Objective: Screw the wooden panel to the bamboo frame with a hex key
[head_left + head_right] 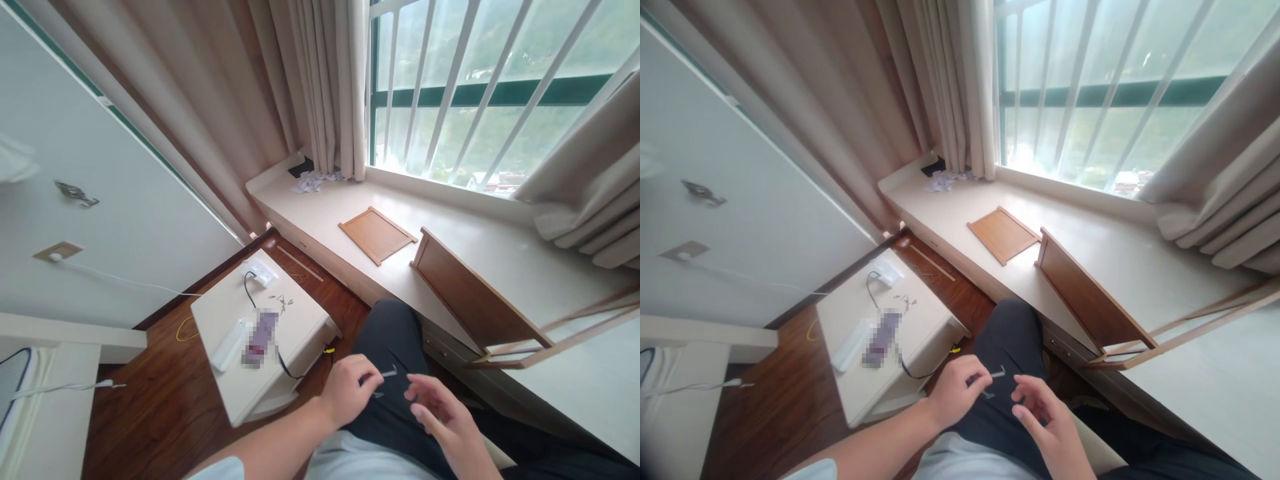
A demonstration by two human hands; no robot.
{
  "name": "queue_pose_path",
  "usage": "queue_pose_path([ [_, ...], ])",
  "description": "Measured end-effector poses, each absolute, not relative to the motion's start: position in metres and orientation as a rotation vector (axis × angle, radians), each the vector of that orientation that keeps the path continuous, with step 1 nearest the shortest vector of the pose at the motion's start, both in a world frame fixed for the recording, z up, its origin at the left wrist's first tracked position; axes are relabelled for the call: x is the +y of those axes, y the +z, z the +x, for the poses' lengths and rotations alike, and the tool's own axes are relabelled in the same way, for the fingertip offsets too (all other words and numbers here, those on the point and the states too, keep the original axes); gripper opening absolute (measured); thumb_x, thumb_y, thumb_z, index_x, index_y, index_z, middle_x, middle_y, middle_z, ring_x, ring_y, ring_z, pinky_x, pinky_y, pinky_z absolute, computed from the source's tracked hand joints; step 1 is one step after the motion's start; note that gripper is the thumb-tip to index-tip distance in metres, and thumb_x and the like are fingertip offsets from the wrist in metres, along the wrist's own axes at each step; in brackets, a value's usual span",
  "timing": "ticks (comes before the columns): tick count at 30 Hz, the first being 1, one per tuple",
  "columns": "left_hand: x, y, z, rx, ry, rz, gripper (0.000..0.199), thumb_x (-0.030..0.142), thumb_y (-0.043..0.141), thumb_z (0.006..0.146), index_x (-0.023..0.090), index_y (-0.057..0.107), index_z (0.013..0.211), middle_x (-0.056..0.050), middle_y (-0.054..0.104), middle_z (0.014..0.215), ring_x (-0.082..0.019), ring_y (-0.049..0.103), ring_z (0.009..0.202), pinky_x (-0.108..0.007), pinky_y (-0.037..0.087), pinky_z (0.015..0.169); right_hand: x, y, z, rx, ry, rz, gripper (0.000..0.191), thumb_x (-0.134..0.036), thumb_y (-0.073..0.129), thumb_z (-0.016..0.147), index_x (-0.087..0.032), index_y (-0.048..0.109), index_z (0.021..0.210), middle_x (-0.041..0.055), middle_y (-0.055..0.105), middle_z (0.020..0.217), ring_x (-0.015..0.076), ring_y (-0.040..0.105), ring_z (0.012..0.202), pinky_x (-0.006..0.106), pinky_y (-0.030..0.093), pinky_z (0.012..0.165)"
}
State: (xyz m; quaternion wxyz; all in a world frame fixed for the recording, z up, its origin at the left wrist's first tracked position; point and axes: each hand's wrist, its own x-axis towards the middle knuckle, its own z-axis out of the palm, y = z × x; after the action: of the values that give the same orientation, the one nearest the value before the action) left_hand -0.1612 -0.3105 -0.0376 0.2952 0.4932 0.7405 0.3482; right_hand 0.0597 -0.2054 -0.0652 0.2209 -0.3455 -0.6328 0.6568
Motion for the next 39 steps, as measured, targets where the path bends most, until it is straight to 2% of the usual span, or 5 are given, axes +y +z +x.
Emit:
queue_pose_path([
  [5,-0.334,-0.055,-0.27,2.669,0.273,1.039,0.024,0.028,0.054,0.1,0.021,0.073,0.086,-0.006,0.075,0.095,-0.022,0.069,0.09,-0.032,0.047,0.076,-0.207,-0.091,0.069,-1.732,1.954,-1.132,0.048,-0.064,0.075,0.083,-0.024,0.079,0.109,0.0088,0.075,0.086,0.022,0.067,0.065,0.028,0.056,0.051],
  [10,-0.348,-0.073,-0.339,2.782,-0.23,0.897,0.033,0.029,0.047,0.103,0.02,0.078,0.096,-0.011,0.076,0.112,-0.028,0.069,0.106,-0.035,0.05,0.081,-0.21,-0.099,0.079,-1.721,2.006,-1.256,0.055,-0.072,0.075,0.077,-0.024,0.08,0.102,0.008,0.074,0.082,0.0226,0.066,0.064,0.028,0.054,0.05],
  [21,-0.342,-0.083,-0.375,2.806,-0.265,0.826,0.032,0.044,0.059,0.099,0.02,0.075,0.115,-0.014,0.069,0.126,-0.031,0.062,0.117,-0.039,0.053,0.09,-0.201,-0.095,0.093,-1.687,1.932,-1.356,0.061,-0.077,0.074,0.073,-0.023,0.08,0.1,0.0088,0.075,0.08,0.0231,0.066,0.064,0.03,0.055,0.053],
  [25,-0.329,-0.083,-0.392,2.838,-0.204,0.865,0.027,0.036,0.056,0.101,0.025,0.073,0.119,-0.01,0.066,0.128,-0.027,0.06,0.12,-0.035,0.052,0.089,-0.202,-0.098,0.1,-1.688,1.924,-1.365,0.058,-0.074,0.074,0.075,-0.023,0.079,0.103,0.0084,0.075,0.081,0.0235,0.066,0.065,0.03,0.055,0.054],
  [39,-0.316,-0.096,-0.414,2.743,-0.284,0.953,0.025,0.03,0.05,0.102,0.025,0.074,0.103,-0.007,0.067,0.122,-0.025,0.061,0.117,-0.032,0.048,0.084,-0.202,-0.106,0.116,-1.653,1.908,-1.344,0.052,-0.069,0.072,0.083,-0.022,0.078,0.106,0.0075,0.073,0.08,0.0229,0.065,0.066,0.031,0.054,0.056],
])
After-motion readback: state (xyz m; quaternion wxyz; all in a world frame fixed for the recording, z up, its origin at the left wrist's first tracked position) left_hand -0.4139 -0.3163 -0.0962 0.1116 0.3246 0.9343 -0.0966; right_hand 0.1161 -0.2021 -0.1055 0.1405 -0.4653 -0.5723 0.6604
